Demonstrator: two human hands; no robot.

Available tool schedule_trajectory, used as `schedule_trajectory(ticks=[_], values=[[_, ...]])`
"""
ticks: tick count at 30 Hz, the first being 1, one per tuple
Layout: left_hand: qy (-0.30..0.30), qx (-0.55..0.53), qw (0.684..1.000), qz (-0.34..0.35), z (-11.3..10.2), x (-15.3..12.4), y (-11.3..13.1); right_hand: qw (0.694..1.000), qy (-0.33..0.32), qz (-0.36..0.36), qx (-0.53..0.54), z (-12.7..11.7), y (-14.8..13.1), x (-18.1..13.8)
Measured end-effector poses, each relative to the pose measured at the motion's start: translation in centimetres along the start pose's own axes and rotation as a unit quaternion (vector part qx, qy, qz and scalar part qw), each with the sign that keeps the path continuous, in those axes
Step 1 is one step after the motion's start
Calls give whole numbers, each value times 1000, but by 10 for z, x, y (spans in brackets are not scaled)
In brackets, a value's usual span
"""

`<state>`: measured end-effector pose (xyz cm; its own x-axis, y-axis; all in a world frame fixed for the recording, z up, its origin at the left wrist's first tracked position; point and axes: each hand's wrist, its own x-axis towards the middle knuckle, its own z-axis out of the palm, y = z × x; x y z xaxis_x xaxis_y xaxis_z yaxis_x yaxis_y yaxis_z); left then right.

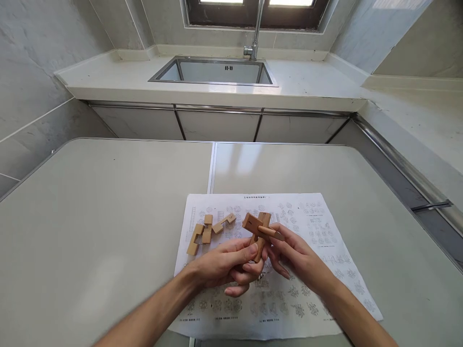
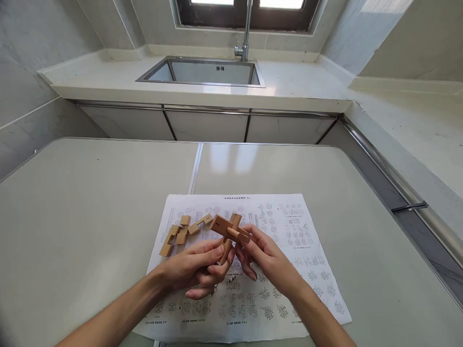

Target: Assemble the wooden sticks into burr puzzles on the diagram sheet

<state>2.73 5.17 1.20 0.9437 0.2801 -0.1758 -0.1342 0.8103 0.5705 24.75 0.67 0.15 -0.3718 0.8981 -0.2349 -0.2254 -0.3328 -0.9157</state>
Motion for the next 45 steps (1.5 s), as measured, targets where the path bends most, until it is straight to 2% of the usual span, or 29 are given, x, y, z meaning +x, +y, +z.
schedule_trajectory(ticks=[6,21,27,32,36,40,45], values=[[-2,-1,1000,-2,2,-2,1,1000,-5,15,17,-3,-1,-3],[7,25,1000,-9,-1,-3,3,998,-69,6,15,-1,1,-5],[8,24,999,-29,-3,-1,5,998,-67,-5,0,-2,4,-6],[45,8,999,-3,-3,2,0,999,-35,-9,-18,-3,0,-6],[69,29,997,12,0,4,-1,1000,-3,8,25,-2,-4,-5],[77,53,996,0,1,5,-1,991,79,8,103,-6,-5,-3],[105,60,993,-7,1,4,-1,955,185,-65,224,-20,-5,5]])
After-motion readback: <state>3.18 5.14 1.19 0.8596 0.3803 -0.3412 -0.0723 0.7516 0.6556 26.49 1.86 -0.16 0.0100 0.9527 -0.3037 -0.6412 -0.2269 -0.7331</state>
